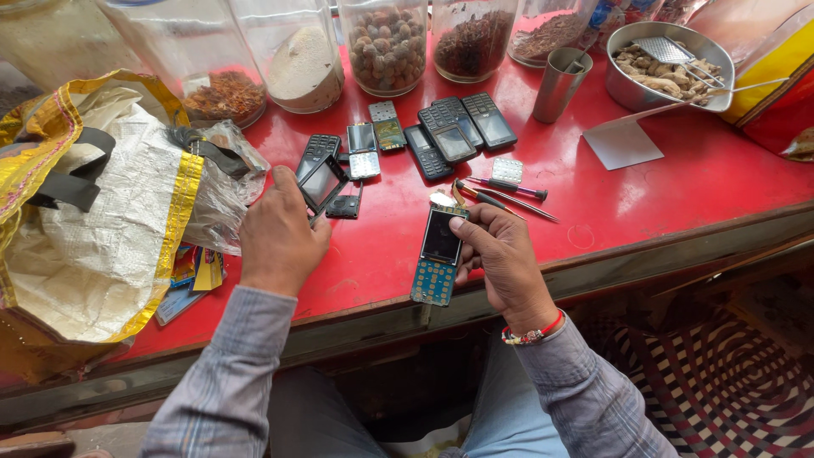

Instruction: The person disassembles a feature phone at a red workbench, prying off the cover, removing the keypad and screen, and using a screwdriver on the internal board. They handle several phone bodies and parts on the bench, then fit the cover back onto the phone and press it closed.

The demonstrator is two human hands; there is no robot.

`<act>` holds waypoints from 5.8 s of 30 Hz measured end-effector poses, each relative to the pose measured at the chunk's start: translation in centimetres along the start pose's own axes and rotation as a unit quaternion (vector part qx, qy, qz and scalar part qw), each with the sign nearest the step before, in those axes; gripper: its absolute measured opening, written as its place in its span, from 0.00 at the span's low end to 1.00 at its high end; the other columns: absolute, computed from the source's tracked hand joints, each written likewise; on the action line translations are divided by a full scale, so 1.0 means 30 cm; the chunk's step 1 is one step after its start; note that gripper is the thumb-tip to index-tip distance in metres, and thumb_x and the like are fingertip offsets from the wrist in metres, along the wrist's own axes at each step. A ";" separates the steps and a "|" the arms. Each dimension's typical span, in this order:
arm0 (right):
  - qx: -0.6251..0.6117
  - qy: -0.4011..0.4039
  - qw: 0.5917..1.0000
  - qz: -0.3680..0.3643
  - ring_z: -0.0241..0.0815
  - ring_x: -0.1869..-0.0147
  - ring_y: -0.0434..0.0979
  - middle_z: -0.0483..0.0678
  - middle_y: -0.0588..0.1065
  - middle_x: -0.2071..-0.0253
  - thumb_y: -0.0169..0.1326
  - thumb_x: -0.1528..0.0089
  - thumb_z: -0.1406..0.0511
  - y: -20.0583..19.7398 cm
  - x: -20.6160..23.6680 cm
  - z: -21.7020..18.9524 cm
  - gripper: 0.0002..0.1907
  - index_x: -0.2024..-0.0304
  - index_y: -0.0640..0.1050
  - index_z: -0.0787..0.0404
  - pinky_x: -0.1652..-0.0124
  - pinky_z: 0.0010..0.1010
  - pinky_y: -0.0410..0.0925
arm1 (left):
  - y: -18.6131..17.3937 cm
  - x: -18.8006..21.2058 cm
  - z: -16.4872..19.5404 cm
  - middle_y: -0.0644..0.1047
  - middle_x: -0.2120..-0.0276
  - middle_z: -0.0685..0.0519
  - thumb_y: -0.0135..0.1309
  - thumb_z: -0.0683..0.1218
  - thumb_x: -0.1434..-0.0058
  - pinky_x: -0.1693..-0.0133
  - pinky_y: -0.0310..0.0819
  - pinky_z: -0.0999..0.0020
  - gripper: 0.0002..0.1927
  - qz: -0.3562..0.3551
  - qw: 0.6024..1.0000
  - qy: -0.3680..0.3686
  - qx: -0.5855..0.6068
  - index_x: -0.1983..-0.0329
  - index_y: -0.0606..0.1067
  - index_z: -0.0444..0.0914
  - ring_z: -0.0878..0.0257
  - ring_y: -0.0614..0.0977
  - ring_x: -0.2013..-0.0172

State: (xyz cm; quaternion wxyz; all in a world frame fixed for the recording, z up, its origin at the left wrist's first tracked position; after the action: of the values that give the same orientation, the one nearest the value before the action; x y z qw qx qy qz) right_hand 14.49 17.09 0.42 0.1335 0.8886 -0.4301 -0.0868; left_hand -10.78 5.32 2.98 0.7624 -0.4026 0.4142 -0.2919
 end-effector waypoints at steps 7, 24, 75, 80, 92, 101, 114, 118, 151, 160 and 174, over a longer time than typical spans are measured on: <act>-0.017 0.016 1.000 -0.006 0.33 0.77 0.78 0.49 0.79 0.72 0.56 0.34 0.66 0.064 0.010 0.022 0.10 0.57 0.73 0.68 0.78 0.23 0.73 | -0.008 0.184 0.199 0.79 0.69 0.39 0.62 0.40 0.44 0.69 0.74 0.45 0.23 0.046 0.971 0.084 0.219 0.50 0.65 0.34 0.38 0.82 0.68; 0.008 0.008 1.000 -0.001 0.35 0.75 0.80 0.51 0.78 0.71 0.57 0.35 0.66 0.125 0.063 0.004 0.13 0.55 0.70 0.68 0.77 0.25 0.75 | -0.048 0.210 0.224 0.83 0.57 0.47 0.34 0.56 0.27 0.65 0.77 0.61 0.27 -0.217 0.837 -0.095 0.494 0.28 0.66 0.45 0.59 0.81 0.64; 0.057 -0.021 0.997 -0.054 0.40 0.58 0.83 0.52 0.81 0.55 0.51 0.34 0.74 0.071 0.074 -0.039 0.14 0.45 0.73 0.71 0.59 0.31 0.78 | -0.091 0.289 0.287 0.74 0.55 0.46 0.56 0.42 0.35 0.58 0.76 0.62 0.31 -0.077 0.936 0.090 0.330 0.28 0.65 0.45 0.54 0.80 0.62; 0.241 -0.217 0.943 -0.076 0.36 0.51 0.78 0.49 0.76 0.50 0.59 0.39 0.79 0.039 0.025 -0.078 0.18 0.46 0.76 0.69 0.50 0.28 0.75 | -0.093 0.251 0.247 0.79 0.57 0.46 0.53 0.42 0.31 0.57 0.75 0.67 0.25 -0.104 0.911 0.112 0.384 0.30 0.69 0.41 0.59 0.81 0.62; 0.182 -0.204 0.960 -0.064 0.35 0.50 0.81 0.48 0.79 0.55 0.58 0.37 0.79 -0.051 -0.048 0.024 0.12 0.51 0.79 0.69 0.46 0.29 0.76 | 0.009 0.231 0.177 0.81 0.60 0.52 0.53 0.35 0.32 0.55 0.85 0.70 0.12 -0.066 0.810 0.032 0.582 0.45 0.74 0.30 0.67 0.84 0.60; 0.245 -0.269 0.931 -0.042 0.32 0.48 0.76 0.45 0.77 0.53 0.58 0.34 0.75 -0.051 -0.038 0.040 0.12 0.48 0.76 0.70 0.45 0.24 0.72 | 0.067 0.228 0.191 0.81 0.67 0.52 0.53 0.34 0.33 0.67 0.83 0.73 0.11 0.014 0.847 0.018 0.531 0.48 0.76 0.30 0.68 0.83 0.70; 0.155 -0.191 0.969 -0.026 0.27 0.58 0.73 0.41 0.76 0.59 0.53 0.31 0.72 -0.078 -0.037 0.045 0.14 0.42 0.75 0.67 0.57 0.19 0.70 | 0.037 0.227 0.197 0.79 0.62 0.52 0.53 0.32 0.35 0.61 0.85 0.72 0.27 -0.089 0.760 0.024 0.643 0.32 0.67 0.33 0.69 0.83 0.63; 0.164 -0.196 0.966 -0.044 0.26 0.60 0.71 0.41 0.76 0.59 0.53 0.29 0.71 -0.064 -0.022 0.021 0.17 0.38 0.76 0.67 0.59 0.18 0.68 | 0.016 0.224 0.212 0.78 0.65 0.52 0.56 0.32 0.36 0.62 0.84 0.74 0.28 -0.091 0.783 0.028 0.614 0.32 0.69 0.36 0.70 0.82 0.66; 0.084 -0.170 0.978 -0.086 0.29 0.62 0.72 0.44 0.74 0.60 0.48 0.27 0.70 -0.044 -0.014 -0.008 0.20 0.32 0.71 0.68 0.63 0.21 0.69 | -0.054 0.257 0.307 0.77 0.51 0.49 0.62 0.31 0.39 0.54 0.86 0.69 0.31 -0.034 0.786 0.055 0.614 0.32 0.68 0.32 0.66 0.82 0.54; 0.074 -0.171 0.979 -0.085 0.29 0.61 0.73 0.46 0.76 0.57 0.48 0.27 0.70 -0.048 -0.017 -0.009 0.19 0.34 0.71 0.69 0.63 0.21 0.69 | -0.077 0.257 0.324 0.81 0.58 0.49 0.60 0.32 0.38 0.57 0.87 0.72 0.28 -0.044 0.787 0.031 0.615 0.35 0.70 0.33 0.67 0.84 0.59; 0.100 -0.201 0.971 -0.080 0.30 0.64 0.74 0.44 0.74 0.60 0.51 0.28 0.69 -0.050 -0.012 -0.011 0.17 0.37 0.73 0.67 0.64 0.22 0.69 | -0.068 0.264 0.332 0.79 0.65 0.52 0.57 0.30 0.39 0.65 0.86 0.74 0.27 -0.013 0.802 -0.050 0.595 0.36 0.73 0.36 0.70 0.83 0.66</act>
State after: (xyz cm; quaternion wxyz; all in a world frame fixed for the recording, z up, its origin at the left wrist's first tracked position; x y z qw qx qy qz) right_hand 15.48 18.31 0.28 -0.0526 0.8933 -0.3821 -0.2308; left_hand 1.48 1.81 4.89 0.8677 0.1102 0.1155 -0.4708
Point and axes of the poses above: each hand's wrist, its own x-axis away from the middle knuckle, its own y-axis out of the palm, z = x × y, the point moved 2 cm from there along -x, towards the middle knuckle
